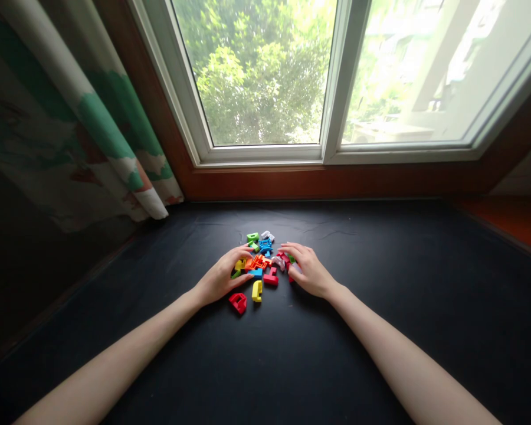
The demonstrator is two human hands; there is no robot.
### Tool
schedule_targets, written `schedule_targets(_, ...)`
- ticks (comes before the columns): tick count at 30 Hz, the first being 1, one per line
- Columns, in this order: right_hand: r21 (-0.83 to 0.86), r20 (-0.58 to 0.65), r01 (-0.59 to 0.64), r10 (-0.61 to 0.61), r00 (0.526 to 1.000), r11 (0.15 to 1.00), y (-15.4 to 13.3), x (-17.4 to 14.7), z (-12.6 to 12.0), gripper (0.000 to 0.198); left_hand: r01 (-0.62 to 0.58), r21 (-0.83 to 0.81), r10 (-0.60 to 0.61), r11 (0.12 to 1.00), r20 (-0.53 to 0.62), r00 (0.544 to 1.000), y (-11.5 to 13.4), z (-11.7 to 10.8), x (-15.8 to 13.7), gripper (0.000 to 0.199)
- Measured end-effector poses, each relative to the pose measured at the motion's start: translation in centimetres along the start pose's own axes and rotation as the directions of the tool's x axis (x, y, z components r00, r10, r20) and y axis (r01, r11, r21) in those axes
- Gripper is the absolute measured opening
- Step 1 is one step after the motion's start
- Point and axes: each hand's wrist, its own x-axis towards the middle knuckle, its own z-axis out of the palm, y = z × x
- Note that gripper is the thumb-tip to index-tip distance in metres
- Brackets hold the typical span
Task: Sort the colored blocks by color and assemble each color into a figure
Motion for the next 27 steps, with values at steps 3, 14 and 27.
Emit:
schedule_targets(3,-0.013,-0.046,-0.009,0.008,0.999,1.000,0.0,0.0,-0.1,0.039,-0.002,0.011,0.002,1.000,0.005,1.000,-0.1,0.1,0.0,0.027)
schedule_targets(14,-0.278,0.065,0.314,-0.308,0.949,0.908,-2.3,-0.2,0.4,0.024,-0.048,0.057,0.050,0.997,-0.038,0.998,0.1,0.1,0.0,0.017)
schedule_targets(27,-0.270,-0.033,0.426,-0.451,0.892,0.863,-2.2,0.0,0.6,0.012,-0.076,0.184,0.097,0.980,-0.110,0.989,0.5,0.2,0.0,0.018)
